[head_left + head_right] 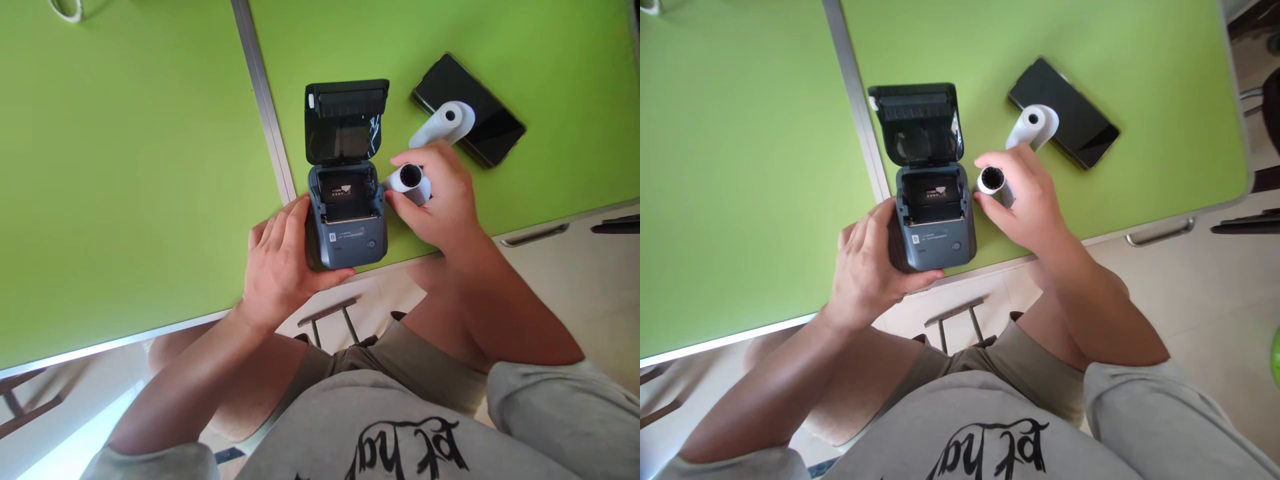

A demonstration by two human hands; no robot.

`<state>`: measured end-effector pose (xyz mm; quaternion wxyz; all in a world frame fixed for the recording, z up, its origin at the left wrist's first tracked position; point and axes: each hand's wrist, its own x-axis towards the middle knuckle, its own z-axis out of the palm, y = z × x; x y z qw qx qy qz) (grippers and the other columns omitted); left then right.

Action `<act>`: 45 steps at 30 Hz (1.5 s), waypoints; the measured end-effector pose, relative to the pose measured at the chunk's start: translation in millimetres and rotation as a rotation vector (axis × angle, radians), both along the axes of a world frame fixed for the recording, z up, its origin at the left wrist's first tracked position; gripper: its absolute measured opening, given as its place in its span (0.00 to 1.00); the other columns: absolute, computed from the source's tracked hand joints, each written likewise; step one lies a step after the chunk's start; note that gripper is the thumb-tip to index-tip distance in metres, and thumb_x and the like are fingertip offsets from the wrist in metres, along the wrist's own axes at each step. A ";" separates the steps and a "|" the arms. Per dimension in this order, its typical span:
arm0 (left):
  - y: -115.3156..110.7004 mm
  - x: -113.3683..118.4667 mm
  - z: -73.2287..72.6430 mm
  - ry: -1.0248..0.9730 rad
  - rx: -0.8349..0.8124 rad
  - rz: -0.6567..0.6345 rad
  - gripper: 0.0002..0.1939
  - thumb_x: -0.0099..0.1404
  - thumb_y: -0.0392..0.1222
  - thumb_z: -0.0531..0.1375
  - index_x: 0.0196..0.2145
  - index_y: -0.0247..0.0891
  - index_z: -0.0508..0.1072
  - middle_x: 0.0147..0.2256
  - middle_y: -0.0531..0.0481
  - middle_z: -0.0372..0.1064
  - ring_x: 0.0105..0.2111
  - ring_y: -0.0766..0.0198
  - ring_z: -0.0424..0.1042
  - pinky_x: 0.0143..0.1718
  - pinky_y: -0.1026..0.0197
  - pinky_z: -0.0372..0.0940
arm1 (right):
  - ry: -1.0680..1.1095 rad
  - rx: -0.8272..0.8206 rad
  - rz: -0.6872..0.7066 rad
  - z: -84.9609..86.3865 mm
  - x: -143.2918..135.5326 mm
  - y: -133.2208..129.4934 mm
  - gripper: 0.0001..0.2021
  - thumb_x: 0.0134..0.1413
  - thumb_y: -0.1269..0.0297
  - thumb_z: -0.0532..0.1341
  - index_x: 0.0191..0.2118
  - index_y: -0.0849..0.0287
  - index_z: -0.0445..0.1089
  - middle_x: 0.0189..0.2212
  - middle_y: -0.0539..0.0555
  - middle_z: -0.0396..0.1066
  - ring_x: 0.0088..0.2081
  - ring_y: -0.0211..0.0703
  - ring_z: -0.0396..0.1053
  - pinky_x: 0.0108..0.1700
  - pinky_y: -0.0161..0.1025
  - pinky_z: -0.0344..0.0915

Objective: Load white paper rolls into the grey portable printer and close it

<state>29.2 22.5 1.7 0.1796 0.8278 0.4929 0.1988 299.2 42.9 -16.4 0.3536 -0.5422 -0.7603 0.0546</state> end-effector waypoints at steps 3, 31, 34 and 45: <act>0.4 0.4 0.5 0.004 0.005 -0.001 0.56 0.62 0.86 0.46 0.66 0.34 0.62 0.62 0.34 0.72 0.59 0.43 0.75 0.56 0.46 0.62 | 0.170 -0.011 0.002 -2.9 2.3 0.0 0.23 0.60 0.61 0.64 0.60 0.46 0.64 0.49 0.53 0.74 0.47 0.46 0.77 0.49 0.48 0.79; -0.3 -1.6 0.4 -0.004 -0.044 -0.025 0.51 0.64 0.79 0.57 0.68 0.37 0.59 0.65 0.33 0.68 0.62 0.42 0.72 0.58 0.45 0.64 | 0.172 -0.016 0.242 30.2 -35.3 24.6 0.04 0.59 0.64 0.65 0.34 0.51 0.69 0.40 0.50 0.78 0.43 0.44 0.78 0.48 0.48 0.77; 0.1 -1.7 0.7 0.001 -0.079 -0.015 0.52 0.61 0.79 0.60 0.69 0.39 0.59 0.65 0.34 0.68 0.62 0.41 0.72 0.58 0.44 0.64 | 0.135 -0.076 0.230 29.5 -33.8 25.1 0.05 0.61 0.62 0.62 0.33 0.52 0.72 0.41 0.50 0.79 0.43 0.43 0.78 0.48 0.47 0.78; 13.8 -5.8 20.6 -0.149 -0.230 -0.036 0.42 0.73 0.75 0.43 0.68 0.40 0.59 0.66 0.36 0.65 0.65 0.46 0.68 0.62 0.43 0.67 | 0.218 -0.116 0.399 34.5 -31.3 14.1 0.04 0.58 0.64 0.63 0.31 0.50 0.72 0.44 0.47 0.76 0.45 0.39 0.76 0.51 0.46 0.76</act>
